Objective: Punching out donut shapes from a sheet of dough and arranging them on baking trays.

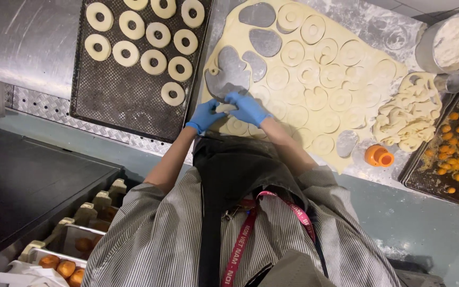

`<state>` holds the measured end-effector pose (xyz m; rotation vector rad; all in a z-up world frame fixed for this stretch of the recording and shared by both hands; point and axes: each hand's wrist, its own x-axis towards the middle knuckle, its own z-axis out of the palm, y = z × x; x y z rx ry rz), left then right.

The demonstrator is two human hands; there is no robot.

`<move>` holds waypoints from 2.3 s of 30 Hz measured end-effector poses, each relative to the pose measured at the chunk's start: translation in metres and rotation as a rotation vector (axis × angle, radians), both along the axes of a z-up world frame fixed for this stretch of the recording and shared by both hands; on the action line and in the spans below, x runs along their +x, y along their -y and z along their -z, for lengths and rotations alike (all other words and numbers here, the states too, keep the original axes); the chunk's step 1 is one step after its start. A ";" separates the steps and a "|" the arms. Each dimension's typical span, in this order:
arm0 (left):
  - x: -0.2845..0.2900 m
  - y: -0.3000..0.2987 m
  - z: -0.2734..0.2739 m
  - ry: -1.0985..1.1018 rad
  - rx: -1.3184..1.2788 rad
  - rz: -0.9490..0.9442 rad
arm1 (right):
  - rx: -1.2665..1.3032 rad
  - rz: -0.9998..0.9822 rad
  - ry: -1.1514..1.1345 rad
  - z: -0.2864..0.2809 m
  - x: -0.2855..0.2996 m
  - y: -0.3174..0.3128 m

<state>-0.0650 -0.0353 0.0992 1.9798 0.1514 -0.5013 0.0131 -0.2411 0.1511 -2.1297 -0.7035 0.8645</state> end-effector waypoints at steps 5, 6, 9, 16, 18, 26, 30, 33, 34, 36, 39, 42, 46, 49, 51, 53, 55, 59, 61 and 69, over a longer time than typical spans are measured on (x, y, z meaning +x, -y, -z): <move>0.020 0.005 -0.048 -0.099 -0.684 -0.228 | 0.494 0.404 -0.354 -0.019 0.015 0.024; 0.025 0.011 -0.061 -0.114 -0.751 -0.290 | 0.687 0.450 -0.425 -0.020 0.018 0.030; 0.043 0.039 -0.103 -0.166 -1.085 -0.374 | 0.817 0.584 -0.372 -0.051 0.018 0.039; 0.064 0.077 -0.046 -0.164 -1.263 -0.382 | 0.431 0.702 0.017 -0.096 0.013 0.049; 0.063 0.082 -0.034 -0.188 -1.324 -0.342 | 0.587 0.662 0.093 -0.098 0.009 0.049; 0.055 0.083 -0.047 -0.237 -1.350 -0.379 | 0.311 0.459 0.494 -0.105 0.005 0.043; 0.045 0.078 -0.027 0.199 -0.758 -0.174 | 0.137 0.437 0.689 -0.114 0.001 0.027; 0.047 0.069 -0.113 0.347 -0.569 -0.120 | 0.206 0.392 0.712 -0.094 -0.006 0.020; 0.042 0.069 -0.097 0.349 -0.562 -0.135 | 0.214 0.379 0.707 -0.093 -0.006 0.018; 0.034 0.069 -0.064 0.466 -0.353 -0.157 | 0.265 0.366 0.702 -0.091 -0.007 0.014; 0.034 0.050 -0.016 -0.452 -1.754 -0.790 | 0.378 0.761 0.295 -0.080 -0.018 0.033; 0.026 -0.031 0.024 -0.220 -1.638 -0.927 | 0.489 0.961 0.368 -0.036 -0.001 0.086; 0.016 -0.157 0.079 0.115 -1.177 -1.123 | 0.196 1.019 0.503 -0.020 0.005 0.141; 0.015 -0.220 0.132 0.298 -0.542 -1.129 | 0.238 1.162 0.277 0.020 0.002 0.172; 0.015 -0.231 0.150 0.241 -0.380 -1.057 | 0.210 1.109 0.301 0.016 -0.003 0.172; 0.021 -0.217 0.112 0.141 -0.313 -1.083 | 0.207 1.088 0.301 0.005 -0.005 0.164; 0.027 -0.201 0.075 0.041 -0.245 -1.100 | 0.202 1.073 0.302 -0.002 -0.005 0.159; 0.040 -0.150 -0.004 0.466 0.739 -0.878 | 0.152 1.094 0.329 -0.007 -0.009 0.156; 0.062 -0.111 -0.036 0.704 0.895 -0.773 | 0.156 1.133 0.330 -0.009 -0.005 0.152; 0.120 0.078 -0.015 0.637 0.170 0.204 | 0.257 0.989 0.323 0.002 0.013 0.130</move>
